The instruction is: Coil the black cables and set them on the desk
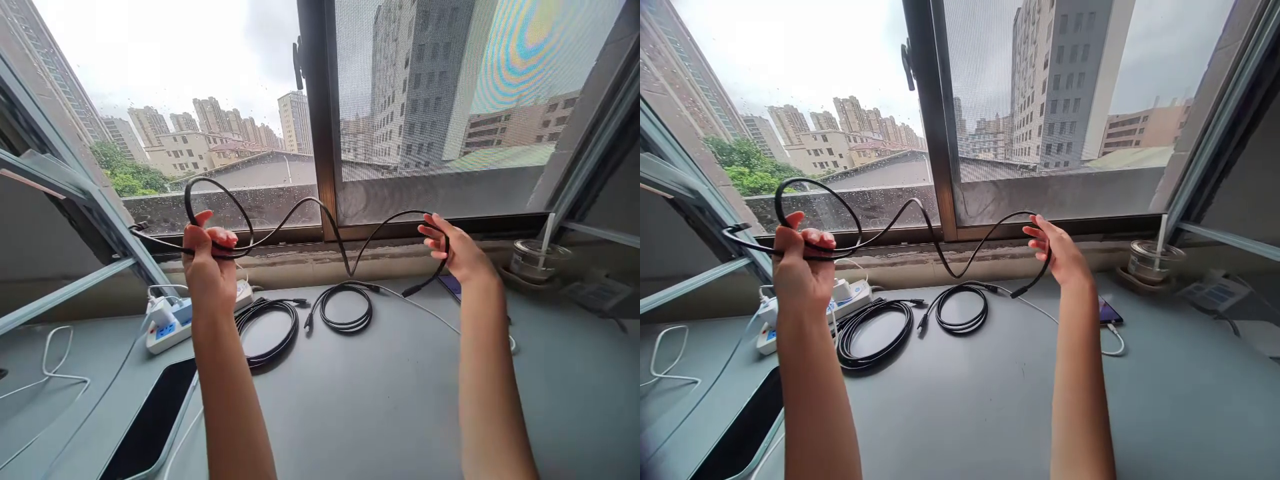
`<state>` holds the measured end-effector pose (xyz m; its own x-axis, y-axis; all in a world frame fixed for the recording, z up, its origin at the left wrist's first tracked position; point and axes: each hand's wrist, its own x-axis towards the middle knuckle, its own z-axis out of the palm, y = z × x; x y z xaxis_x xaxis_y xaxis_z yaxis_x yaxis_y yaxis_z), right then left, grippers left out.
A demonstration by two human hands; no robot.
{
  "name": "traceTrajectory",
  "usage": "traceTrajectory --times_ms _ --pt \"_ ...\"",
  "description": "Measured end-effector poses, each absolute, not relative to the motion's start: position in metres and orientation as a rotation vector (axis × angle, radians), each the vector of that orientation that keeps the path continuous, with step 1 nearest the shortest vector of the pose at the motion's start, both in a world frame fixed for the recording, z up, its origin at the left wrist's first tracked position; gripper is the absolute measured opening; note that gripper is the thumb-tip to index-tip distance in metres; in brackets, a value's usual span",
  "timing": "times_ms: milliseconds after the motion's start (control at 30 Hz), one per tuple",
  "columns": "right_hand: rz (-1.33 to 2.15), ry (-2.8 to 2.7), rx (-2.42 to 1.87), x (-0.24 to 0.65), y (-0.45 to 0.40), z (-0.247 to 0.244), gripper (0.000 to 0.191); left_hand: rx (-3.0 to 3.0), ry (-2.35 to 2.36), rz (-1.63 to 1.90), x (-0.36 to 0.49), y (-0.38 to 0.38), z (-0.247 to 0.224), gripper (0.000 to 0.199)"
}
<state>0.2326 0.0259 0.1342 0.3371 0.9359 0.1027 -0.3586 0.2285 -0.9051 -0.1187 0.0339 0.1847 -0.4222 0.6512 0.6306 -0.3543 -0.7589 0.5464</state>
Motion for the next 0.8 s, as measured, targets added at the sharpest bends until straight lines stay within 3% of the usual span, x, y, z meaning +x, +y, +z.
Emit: traceTrajectory --times_ms 67,200,400,600,800 --pt "1.093 -0.810 -0.878 0.215 0.026 0.140 0.023 1.267 0.383 2.153 -0.110 0.030 0.187 0.009" --pt "1.306 -1.052 -0.788 0.175 0.027 0.146 0.038 1.425 0.313 2.071 -0.086 0.025 0.188 0.022" --pt "1.552 -1.165 -0.643 0.149 0.024 0.150 0.054 1.837 0.693 1.646 -0.073 0.018 0.179 0.032" --pt "1.296 -1.036 -0.701 0.164 0.014 0.158 0.033 2.130 0.879 1.144 -0.091 0.011 0.179 0.027" --pt "1.229 -0.942 -0.712 0.180 0.008 0.161 0.029 2.337 0.963 1.095 -0.098 0.016 0.178 0.026"
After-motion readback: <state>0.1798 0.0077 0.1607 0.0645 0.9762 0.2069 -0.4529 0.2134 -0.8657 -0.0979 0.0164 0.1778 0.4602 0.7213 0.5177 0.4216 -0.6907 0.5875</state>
